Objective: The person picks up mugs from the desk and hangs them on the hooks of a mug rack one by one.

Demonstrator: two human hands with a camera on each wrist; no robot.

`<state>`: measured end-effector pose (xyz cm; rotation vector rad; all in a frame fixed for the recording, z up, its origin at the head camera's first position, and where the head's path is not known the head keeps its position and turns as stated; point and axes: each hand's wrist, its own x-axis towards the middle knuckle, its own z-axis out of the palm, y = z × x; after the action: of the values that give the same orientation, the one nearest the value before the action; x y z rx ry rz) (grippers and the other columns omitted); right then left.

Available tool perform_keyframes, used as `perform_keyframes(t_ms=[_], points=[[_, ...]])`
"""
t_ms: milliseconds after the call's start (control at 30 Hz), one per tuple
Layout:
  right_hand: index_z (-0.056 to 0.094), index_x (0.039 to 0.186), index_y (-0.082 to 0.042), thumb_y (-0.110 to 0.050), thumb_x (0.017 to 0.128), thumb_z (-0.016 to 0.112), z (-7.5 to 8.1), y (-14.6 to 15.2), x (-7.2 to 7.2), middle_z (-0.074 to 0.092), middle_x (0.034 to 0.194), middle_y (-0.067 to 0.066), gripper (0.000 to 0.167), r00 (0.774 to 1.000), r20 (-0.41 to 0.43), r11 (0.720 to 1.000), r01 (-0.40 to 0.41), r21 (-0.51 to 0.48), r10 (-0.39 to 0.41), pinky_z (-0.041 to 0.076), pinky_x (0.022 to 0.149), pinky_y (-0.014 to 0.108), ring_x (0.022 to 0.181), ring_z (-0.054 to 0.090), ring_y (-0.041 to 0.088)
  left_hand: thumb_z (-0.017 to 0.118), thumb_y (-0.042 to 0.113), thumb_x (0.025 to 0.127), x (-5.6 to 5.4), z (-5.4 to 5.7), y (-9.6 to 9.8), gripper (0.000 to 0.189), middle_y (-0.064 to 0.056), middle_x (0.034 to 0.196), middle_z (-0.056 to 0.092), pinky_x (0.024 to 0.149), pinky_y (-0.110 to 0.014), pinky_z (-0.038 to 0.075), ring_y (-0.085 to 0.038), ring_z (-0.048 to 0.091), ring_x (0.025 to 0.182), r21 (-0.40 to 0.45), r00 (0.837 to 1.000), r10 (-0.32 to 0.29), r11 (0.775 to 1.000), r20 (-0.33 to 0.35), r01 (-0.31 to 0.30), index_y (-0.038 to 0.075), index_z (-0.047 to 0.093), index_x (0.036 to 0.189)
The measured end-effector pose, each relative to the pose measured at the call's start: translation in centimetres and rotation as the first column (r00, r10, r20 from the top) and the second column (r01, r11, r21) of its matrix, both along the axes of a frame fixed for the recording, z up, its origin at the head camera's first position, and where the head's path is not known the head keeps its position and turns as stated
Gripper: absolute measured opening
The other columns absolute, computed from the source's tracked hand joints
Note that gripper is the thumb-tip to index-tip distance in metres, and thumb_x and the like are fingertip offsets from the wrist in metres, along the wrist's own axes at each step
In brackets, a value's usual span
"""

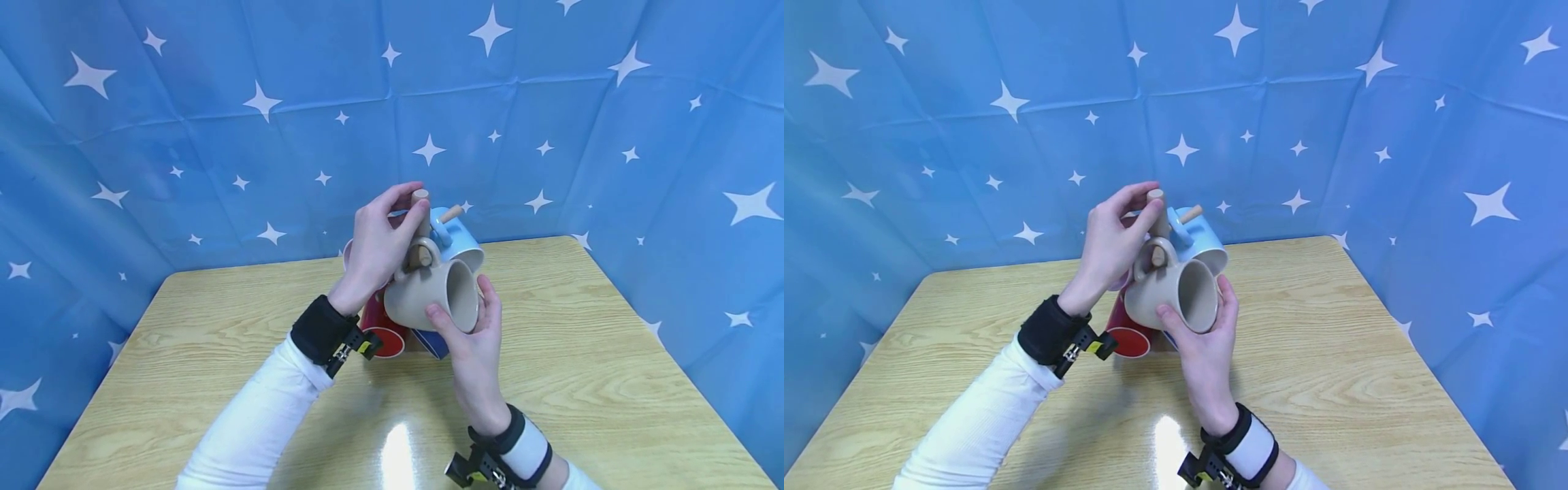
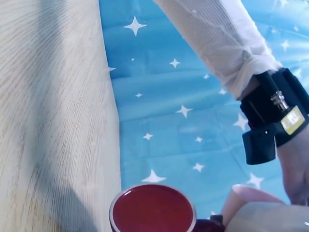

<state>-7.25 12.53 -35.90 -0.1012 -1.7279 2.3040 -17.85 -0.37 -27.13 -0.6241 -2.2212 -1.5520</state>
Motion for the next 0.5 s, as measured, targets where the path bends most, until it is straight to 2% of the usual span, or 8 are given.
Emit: perform_keyframes(t_ms=[100, 300, 500], points=[[0.017, 0.163, -0.019, -0.006, 0.096, 0.07, 0.0, 0.0, -0.1, 0.037, 0.165, 0.01, 0.087, 1.0, -0.001, 1.0, -0.004, 0.01, 0.004, 0.047, 0.119, 0.039, 0.151, 0.041, 0.031, 0.064, 0.024, 0.106, 0.0, -0.1, -0.1, 0.036, -0.011, 0.125, 0.075, 0.104, -0.036, 0.06, -0.023, 0.073, 0.116, 0.007, 1.0, 0.009, 1.0, -0.004, -0.009, 0.009, 0.066, 0.139], [0.018, 0.164, -0.015, -0.006, 0.094, 0.07, 0.1, 0.3, -0.2, 0.035, 0.165, 0.011, 0.087, 1.0, -0.031, 0.999, 0.003, 0.048, -0.001, 0.035, 0.128, 0.059, 0.153, 0.038, 0.03, 0.062, 0.026, 0.107, 0.3, 0.0, -0.6, 0.038, -0.009, 0.135, 0.072, 0.108, -0.039, 0.058, -0.022, 0.07, 0.123, 0.036, 1.0, 0.016, 0.999, -0.013, -0.015, 0.011, 0.064, 0.142], [0.022, 0.163, -0.014, -0.009, 0.093, 0.071, 0.2, 0.6, -0.5, 0.036, 0.164, 0.011, 0.086, 0.999, -0.047, 0.995, 0.011, 0.099, -0.006, 0.028, 0.131, 0.059, 0.156, 0.033, 0.028, 0.062, 0.021, 0.107, 0.7, 0.0, -1.4, 0.038, -0.012, 0.139, 0.07, 0.111, -0.041, 0.056, -0.026, 0.068, 0.127, 0.047, 0.998, 0.035, 0.998, -0.043, -0.033, 0.007, 0.064, 0.142]])
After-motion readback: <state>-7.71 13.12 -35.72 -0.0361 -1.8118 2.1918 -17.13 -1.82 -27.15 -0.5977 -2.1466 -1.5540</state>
